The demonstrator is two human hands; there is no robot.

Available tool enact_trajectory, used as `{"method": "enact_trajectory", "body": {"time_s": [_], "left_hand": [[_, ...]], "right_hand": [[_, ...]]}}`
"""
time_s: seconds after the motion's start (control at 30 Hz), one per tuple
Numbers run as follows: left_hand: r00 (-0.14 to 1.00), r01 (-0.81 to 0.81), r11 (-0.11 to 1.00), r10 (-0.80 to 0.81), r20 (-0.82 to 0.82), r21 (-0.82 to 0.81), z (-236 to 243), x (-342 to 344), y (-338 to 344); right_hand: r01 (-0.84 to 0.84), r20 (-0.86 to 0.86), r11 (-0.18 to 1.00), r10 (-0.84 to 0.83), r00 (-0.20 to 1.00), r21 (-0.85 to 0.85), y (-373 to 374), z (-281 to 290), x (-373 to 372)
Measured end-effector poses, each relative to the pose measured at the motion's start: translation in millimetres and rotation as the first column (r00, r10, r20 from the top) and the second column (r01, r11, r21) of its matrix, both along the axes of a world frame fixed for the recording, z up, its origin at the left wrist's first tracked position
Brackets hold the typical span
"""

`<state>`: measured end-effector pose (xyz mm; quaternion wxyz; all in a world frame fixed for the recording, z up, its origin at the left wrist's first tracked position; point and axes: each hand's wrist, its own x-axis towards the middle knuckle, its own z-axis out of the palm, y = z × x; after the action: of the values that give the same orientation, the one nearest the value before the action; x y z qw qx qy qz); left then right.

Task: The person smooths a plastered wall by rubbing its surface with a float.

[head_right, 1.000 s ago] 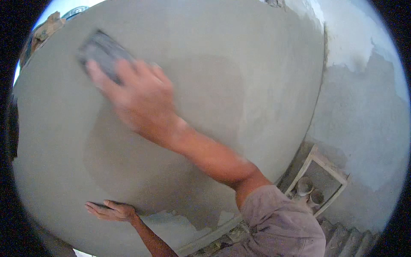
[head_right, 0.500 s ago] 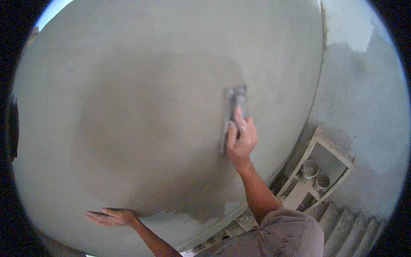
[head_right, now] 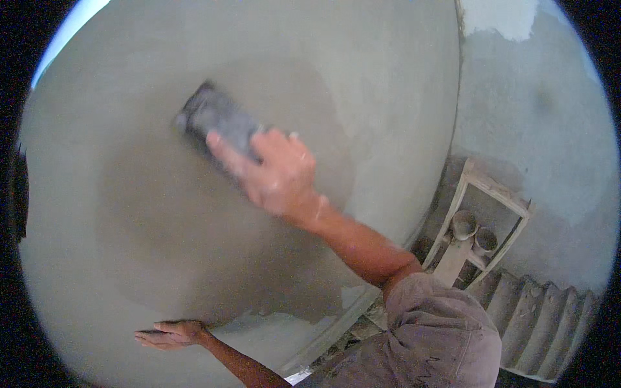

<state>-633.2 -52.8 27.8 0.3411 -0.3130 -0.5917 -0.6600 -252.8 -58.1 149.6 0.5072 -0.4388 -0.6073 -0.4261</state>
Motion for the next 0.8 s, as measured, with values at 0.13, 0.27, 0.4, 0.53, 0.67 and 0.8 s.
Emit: {"method": "enact_trajectory", "body": {"time_s": [0.13,0.27,0.4,0.53,0.67,0.8], "left_hand": [[1.000,0.021,1.000,-0.020,-0.022,0.019,2,-1,2],[1.000,-0.001,1.000,0.001,-0.020,0.001,-2,-3,1],[0.999,-0.015,1.000,0.016,-0.052,0.007,0,-7,0],[0.997,-0.014,0.999,0.017,-0.069,0.032,3,-4,2],[0.997,-0.005,0.998,0.010,-0.076,0.064,5,3,1],[0.996,-0.058,0.998,0.061,-0.072,0.040,7,4,0]], "right_hand": [[-0.008,-0.376,0.991,0.058,0.925,0.135,5,-24,49],[0.107,-0.519,0.983,-0.013,0.855,0.152,10,-128,77],[0.099,-0.644,0.971,0.066,0.762,0.217,6,-164,51],[0.034,-0.259,0.996,-0.012,0.966,0.079,4,-85,48],[0.153,-0.433,0.976,-0.073,0.898,0.153,24,9,127],[0.251,-0.673,0.950,-0.063,0.737,0.185,29,-21,206]]}}
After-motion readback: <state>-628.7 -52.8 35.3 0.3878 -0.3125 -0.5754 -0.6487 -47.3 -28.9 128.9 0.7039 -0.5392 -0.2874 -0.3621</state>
